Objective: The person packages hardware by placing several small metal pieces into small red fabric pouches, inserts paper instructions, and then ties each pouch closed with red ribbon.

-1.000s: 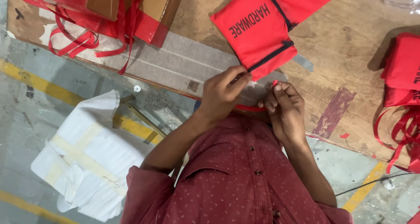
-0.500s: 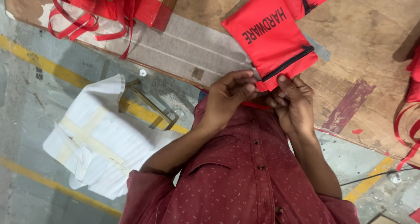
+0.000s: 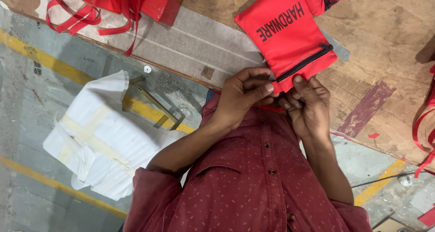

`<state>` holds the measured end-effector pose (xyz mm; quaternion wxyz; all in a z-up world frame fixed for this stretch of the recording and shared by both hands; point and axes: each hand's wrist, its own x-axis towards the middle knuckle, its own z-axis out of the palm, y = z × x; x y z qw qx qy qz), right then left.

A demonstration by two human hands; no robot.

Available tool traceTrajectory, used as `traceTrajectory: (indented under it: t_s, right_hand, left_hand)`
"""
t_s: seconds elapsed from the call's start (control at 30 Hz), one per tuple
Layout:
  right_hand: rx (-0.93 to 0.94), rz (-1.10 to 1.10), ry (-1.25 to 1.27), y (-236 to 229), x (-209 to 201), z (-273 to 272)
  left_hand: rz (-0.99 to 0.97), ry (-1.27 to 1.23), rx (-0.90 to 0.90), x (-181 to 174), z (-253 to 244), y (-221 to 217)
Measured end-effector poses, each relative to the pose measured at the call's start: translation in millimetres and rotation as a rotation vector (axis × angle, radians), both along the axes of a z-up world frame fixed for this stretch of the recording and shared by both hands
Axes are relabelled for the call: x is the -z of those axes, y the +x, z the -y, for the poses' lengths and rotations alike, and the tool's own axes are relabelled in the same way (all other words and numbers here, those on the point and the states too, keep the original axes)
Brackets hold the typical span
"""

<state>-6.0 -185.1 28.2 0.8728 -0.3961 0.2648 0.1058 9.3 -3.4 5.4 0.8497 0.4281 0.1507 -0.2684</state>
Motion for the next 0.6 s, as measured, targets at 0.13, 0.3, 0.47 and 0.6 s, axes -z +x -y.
traceTrajectory:
  t_s: [0.13,0.3,0.47,0.6]
  right_hand:
    - [-0.007,0.003,0.027,2.2,-3.8,0.6]
    - [-0.012,0.003,0.052,1.2,-1.5,3.8]
    - [-0.02,-0.032,0.063,2.1,-3.4,3.9]
    - [-0.02,-0.046,0.055,1.8,-4.9,5.2]
  left_hand:
    - [0.022,0.017,0.008,2.0,1.8,-1.1]
    - [0.02,-0.004,-0.009,0.8,3.3,-1.9]
    - [0.005,0.041,-0.02,-6.5,5.2,1.1]
    - [0.003,0.056,-0.035,-11.4,9.1,1.6]
